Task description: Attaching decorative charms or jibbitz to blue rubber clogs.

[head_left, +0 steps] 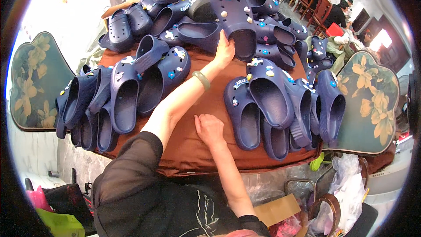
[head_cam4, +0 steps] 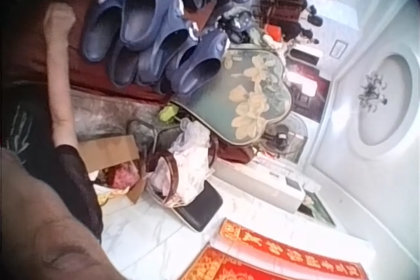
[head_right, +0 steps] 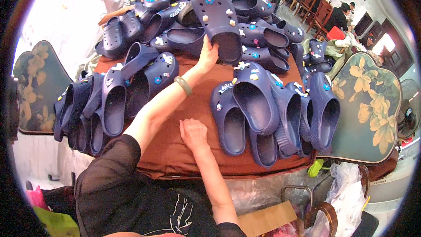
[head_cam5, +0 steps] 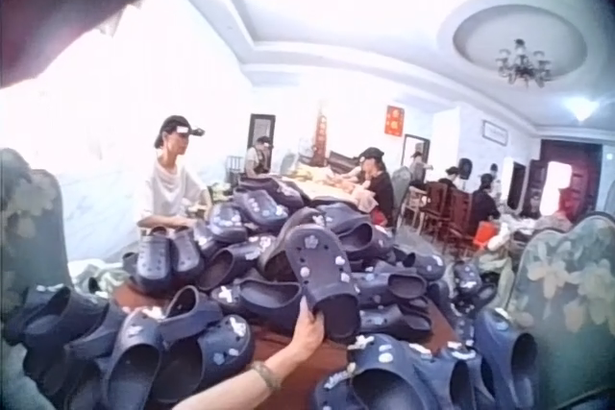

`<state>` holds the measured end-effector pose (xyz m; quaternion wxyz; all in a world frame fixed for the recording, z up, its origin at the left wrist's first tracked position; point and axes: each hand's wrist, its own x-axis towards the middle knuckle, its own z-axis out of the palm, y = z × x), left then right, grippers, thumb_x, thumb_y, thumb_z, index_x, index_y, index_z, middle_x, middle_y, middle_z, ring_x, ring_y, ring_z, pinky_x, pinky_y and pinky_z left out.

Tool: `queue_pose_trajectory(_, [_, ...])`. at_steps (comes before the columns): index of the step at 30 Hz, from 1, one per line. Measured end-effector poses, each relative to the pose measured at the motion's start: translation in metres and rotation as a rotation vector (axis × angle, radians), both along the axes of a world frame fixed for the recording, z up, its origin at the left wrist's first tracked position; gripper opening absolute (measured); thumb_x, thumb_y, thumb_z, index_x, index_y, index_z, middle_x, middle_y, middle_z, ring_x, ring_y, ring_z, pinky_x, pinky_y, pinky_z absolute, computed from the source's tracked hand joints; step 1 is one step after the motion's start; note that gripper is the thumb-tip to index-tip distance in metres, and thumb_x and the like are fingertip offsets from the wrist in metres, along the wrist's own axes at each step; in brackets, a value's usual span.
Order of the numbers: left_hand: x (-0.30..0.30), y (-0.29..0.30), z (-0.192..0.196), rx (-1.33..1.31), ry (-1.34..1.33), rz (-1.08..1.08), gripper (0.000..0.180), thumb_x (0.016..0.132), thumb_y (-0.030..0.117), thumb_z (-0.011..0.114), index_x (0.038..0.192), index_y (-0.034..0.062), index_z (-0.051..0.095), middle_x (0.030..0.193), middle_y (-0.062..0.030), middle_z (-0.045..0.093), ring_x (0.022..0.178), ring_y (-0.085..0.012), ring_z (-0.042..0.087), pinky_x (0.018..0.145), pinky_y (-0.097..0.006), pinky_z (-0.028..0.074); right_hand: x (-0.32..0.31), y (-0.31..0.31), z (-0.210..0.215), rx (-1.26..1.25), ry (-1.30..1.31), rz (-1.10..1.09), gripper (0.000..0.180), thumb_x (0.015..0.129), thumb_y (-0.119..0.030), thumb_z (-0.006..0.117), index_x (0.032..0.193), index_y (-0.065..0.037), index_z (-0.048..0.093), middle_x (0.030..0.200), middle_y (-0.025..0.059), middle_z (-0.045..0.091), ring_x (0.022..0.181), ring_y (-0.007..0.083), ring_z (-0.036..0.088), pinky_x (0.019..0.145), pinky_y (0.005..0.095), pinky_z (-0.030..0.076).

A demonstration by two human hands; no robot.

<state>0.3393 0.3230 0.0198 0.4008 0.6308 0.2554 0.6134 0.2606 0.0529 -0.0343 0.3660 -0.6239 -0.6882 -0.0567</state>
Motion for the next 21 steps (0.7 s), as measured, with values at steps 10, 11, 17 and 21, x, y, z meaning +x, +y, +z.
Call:
queue_pose_trajectory(10, [-0.227,-0.23,0.066,-0.336,0.466,-0.312,0.029,0.097,0.018,0.05,0.117,-0.0014,0.057,0.102,-0.002,0.062,0.094,-0.0088,0.053,0.085,-0.027,0.044,0.004,0.013,-0.012,0.364,0.353,0.019,0.032,0.092,-0.024,0.053,0.115,-0.003,0.06,0.105,0.012,0.066,0.095,0.0299,0.063,0.084,0.0413,0.05])
queue_pose_trajectory(11, [-0.239,-0.251,0.063,-0.425,0.429,-0.375,0.028,0.097,0.018,0.05,0.116,-0.0018,0.058,0.101,-0.0019,0.061,0.094,-0.0085,0.052,0.085,-0.026,0.043,0.041,0.015,-0.054,0.174,1.061,0.327,0.04,0.094,-0.029,0.05,0.124,-0.004,0.05,0.123,0.0102,0.054,0.11,0.0262,0.053,0.096,0.0406,0.041])
queue_pose_trajectory(17, [-0.347,-0.302,0.021,-0.495,0.755,-0.211,0.029,0.095,0.021,0.054,0.113,-0.0009,0.06,0.099,-0.0109,0.066,0.091,-0.016,0.061,0.081,-0.031,0.046,0.03,-0.002,-0.001,-0.215,1.051,0.233,0.043,0.1,-0.035,0.039,0.121,-0.001,0.055,0.117,0.0094,0.058,0.108,0.0194,0.055,0.096,0.0316,0.041])
queue_pose_trajectory(21, [-0.369,-0.302,0.012,-0.527,0.936,-0.218,0.032,0.095,0.024,0.053,0.112,-0.0017,0.06,0.097,-0.0143,0.066,0.088,-0.0171,0.062,0.08,-0.031,0.047,0.005,-0.024,0.035,-0.412,0.834,0.663,0.044,0.088,-0.029,0.059,0.123,-0.004,0.055,0.129,0.0104,0.051,0.125,0.023,0.044,0.106,0.035,0.032])
